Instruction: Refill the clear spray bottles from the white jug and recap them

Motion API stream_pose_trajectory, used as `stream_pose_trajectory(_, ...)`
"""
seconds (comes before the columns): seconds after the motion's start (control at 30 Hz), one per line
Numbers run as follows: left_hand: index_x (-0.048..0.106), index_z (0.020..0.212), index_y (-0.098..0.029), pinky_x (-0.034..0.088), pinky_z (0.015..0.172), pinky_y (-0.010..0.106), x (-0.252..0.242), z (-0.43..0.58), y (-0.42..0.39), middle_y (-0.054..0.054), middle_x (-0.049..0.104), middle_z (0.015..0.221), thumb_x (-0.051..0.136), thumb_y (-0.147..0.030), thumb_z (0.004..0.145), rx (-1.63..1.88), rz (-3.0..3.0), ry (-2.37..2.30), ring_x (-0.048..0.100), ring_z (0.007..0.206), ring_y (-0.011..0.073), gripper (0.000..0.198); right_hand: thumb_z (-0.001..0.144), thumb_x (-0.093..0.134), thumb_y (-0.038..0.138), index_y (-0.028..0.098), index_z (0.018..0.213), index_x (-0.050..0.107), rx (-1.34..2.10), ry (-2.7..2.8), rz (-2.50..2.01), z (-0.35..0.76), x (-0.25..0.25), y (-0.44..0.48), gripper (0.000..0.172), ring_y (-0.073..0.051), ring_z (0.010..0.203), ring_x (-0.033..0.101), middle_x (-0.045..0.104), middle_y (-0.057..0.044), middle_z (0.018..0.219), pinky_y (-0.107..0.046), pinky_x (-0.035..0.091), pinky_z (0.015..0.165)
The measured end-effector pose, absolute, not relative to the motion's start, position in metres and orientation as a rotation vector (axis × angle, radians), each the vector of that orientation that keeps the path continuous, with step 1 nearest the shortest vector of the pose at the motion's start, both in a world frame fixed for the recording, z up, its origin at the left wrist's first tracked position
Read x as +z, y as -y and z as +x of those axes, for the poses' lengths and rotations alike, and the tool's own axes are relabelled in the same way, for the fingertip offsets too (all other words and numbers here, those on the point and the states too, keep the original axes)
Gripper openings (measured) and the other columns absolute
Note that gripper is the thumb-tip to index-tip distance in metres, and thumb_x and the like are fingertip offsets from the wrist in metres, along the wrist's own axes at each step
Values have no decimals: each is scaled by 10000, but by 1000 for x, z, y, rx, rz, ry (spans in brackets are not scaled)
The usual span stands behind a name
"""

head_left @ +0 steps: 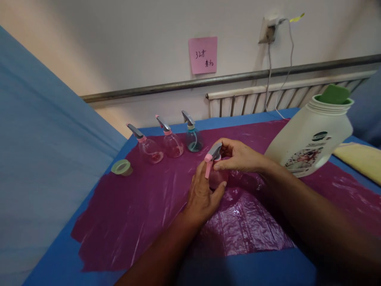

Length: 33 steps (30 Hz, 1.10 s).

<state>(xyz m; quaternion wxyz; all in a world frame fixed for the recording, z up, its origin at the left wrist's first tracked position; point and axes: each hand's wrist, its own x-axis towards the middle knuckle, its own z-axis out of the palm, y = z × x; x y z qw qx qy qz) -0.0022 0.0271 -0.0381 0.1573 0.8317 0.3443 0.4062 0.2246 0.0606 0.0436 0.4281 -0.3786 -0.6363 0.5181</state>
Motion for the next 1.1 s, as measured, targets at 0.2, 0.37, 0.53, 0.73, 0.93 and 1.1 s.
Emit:
stream_pose_trajectory(0.2,97,1831,-382,456,1353,589,-38,-2,-26,168,426,1823,741,-343,1080,1159,2361,-989,459,1693,361,989,928,886,339,273,1689,459,1376,1583,-766,231,56,-54,874,-227,1241,772,801,-79,1346,-442,636,1094)
stream_pose_trajectory(0.37,183,1821,-323,430,1378,614,-39,-2,-24,187,406,1840,758,-389,1064,1094,2330,-1096,400,1729,392,952,910,918,367,238,1593,581,1309,1613,-835,230,54,-56,773,-206,1053,783,812,-46,1156,-404,666,968)
stream_pose_trajectory(0.53,145,1832,-346,473,1341,626,-35,0,-21,180,432,1823,744,-365,1077,1074,2300,-1099,456,1692,399,964,815,999,392,236,1429,666,1128,1656,-877,227,50,-61,716,-226,1076,762,786,-40,1116,-407,642,974)
stream_pose_trajectory(0.73,95,1846,-364,525,1280,661,-33,1,-24,188,470,1780,786,-290,1034,1118,2294,-1045,549,1602,402,1069,784,1018,378,244,1437,637,1043,1689,-878,217,47,-61,768,-258,1150,767,791,-72,1238,-477,635,1088)
stream_pose_trajectory(0.93,98,1846,-397,518,1283,673,-29,2,-24,178,445,1803,790,-245,1024,1115,2288,-1022,535,1613,410,1086,930,887,345,283,1669,523,1097,1787,-792,229,58,-54,826,-287,1393,731,753,-114,1495,-533,584,1246)
stream_pose_trajectory(1.1,78,1853,-395,490,1286,731,-30,1,-24,193,378,1847,808,-283,1018,1111,2286,-1026,509,1627,442,1114,974,840,390,252,1604,632,1008,1852,-835,238,64,-54,677,-283,1262,798,792,-117,1417,-485,671,1107)
